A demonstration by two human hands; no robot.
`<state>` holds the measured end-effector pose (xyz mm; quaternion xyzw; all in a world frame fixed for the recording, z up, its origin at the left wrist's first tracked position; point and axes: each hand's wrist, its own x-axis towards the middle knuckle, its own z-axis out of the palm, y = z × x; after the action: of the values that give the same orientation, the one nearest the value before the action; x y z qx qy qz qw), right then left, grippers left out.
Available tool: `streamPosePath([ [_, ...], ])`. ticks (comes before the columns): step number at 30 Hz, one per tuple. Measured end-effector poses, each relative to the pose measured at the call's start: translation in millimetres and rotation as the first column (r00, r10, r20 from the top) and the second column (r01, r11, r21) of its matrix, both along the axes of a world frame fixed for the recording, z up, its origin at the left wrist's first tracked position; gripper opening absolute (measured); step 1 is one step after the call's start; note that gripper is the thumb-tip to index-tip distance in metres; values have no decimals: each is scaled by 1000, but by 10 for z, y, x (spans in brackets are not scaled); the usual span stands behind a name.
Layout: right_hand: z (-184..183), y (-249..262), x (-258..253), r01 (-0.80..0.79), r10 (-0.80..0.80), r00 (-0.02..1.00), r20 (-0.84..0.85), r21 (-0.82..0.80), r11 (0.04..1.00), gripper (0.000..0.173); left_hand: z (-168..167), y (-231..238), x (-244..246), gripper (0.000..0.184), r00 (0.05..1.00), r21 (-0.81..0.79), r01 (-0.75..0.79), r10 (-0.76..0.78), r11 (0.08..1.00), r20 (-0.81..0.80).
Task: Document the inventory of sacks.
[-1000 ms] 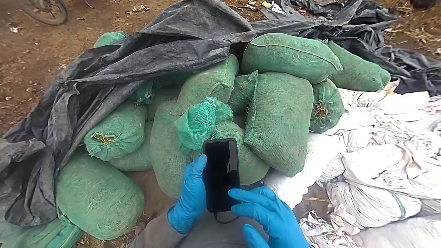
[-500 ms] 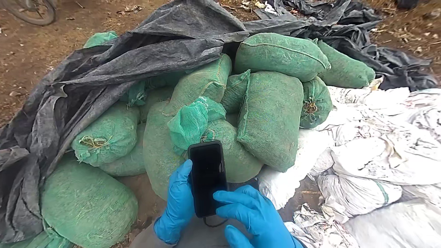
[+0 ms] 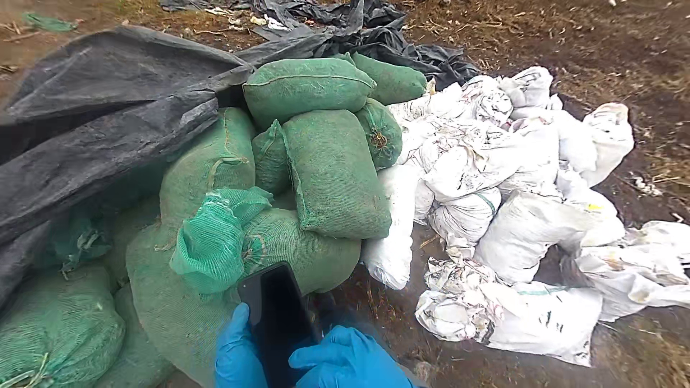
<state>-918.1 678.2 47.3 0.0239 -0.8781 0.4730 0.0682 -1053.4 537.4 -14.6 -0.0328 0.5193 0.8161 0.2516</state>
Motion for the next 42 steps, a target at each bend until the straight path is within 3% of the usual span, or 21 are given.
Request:
streamPosePath([
  [4,-35,102,272,80,-79,996,49,-25,996,35,18,218,62,51,999,-7,42,-42,999,12],
  [10,-118,556,594,86,-89,993,-76,-43,995,31,112,669,353,50,997,-77,-44,39,996,-71],
  [16,-213,1380,1319,85,-88,995,-47,-51,995,32,79,1321,929,51,991,-124,-80,66,989,-116],
  [22,-329,2280,2068,200,-199,979,42,-8,980,33,89,2051,1458,52,994,-97,16,-27,995,-109],
  [26,-309,2584,2323,228,-228,973,24,-1,974,32,65,2340,1635,50,988,-98,80,-92,992,-125],
  [30,-497,2766,2490,370,-371,929,-9,-56,928,32,107,2644,1663,50,986,-125,112,-125,986,-107],
  [33,-947,2942,2620,546,-542,837,77,-204,813,33,132,2844,1598,51,986,-138,115,-130,984,-107],
  [36,-1783,3162,2850,799,-692,601,400,-292,525,36,135,3004,1512,51,985,-117,128,-141,985,-103],
  [39,-2731,3243,3201,968,-630,246,736,-153,199,42,131,3127,1377,51,986,-110,132,-142,985,-86],
  [40,-2997,3179,3363,987,-586,153,796,-93,131,44,118,3168,1320,51,987,-110,134,-143,985,-77],
  [42,-3190,2854,3628,991,-658,69,750,25,132,47,70,3270,1191,50,989,-119,126,-135,985,-67],
])
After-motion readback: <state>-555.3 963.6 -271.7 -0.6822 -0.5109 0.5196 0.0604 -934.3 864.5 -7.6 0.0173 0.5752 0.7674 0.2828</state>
